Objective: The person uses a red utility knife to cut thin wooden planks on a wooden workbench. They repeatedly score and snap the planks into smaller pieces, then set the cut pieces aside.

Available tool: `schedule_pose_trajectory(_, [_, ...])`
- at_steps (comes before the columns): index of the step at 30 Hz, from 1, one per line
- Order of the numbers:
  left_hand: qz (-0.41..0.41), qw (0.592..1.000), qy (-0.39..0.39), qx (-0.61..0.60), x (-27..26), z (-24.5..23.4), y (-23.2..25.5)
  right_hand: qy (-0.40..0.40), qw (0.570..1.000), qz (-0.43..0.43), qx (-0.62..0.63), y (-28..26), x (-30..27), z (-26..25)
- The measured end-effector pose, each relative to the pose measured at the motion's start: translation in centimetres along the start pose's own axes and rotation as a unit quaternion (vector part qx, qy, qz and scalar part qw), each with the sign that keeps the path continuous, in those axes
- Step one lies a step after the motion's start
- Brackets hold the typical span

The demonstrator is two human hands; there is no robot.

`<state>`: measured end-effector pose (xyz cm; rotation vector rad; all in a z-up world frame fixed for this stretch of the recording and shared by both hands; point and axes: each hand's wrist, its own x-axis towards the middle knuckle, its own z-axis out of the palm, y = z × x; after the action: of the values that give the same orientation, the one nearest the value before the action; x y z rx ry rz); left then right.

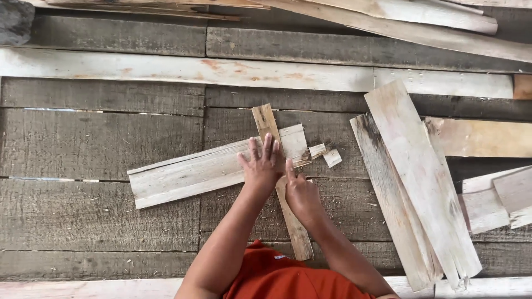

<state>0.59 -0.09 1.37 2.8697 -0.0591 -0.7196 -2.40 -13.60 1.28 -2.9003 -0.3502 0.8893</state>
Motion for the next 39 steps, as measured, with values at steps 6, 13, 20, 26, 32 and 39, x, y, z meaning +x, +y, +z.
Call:
schedule_pose_trajectory(6, [0.016, 1.0, 0.025, -0.01, -0.5, -0.1, -0.1, -0.004, 1.0, -0.001, -0.006, -0.1, -1.3, 0.2])
schedule_pose_trajectory(13, [0.006, 1.0, -0.003, -0.009, -0.4, -0.2, 0.1, 0.005, 1.0, -0.003, -0.006, -0.8, -2.5, -0.6])
schedule_pose_trajectory(20, [-0.006, 0.999, -0.021, -0.036, -0.3, -0.2, 0.1, -0.012, 1.0, 0.018, 0.018, -0.5, -3.6, 0.0])
schedule_pose_trajectory(26, [-0.01, 0.999, -0.023, -0.034, -0.4, -1.6, 0.4, -0.032, 0.999, 0.027, 0.023, -0.9, -4.3, -0.8])
schedule_pose_trajectory(32, [0.003, 0.999, -0.012, -0.036, -0.7, -0.9, 0.0, -0.007, 0.987, 0.03, 0.161, 1.9, -4.2, 0.5])
schedule_pose_trajectory(39, [0.007, 0.998, -0.011, -0.068, -0.8, -0.9, -0.4, 0.039, 0.979, 0.079, 0.184, -0.4, -5.2, -0.3])
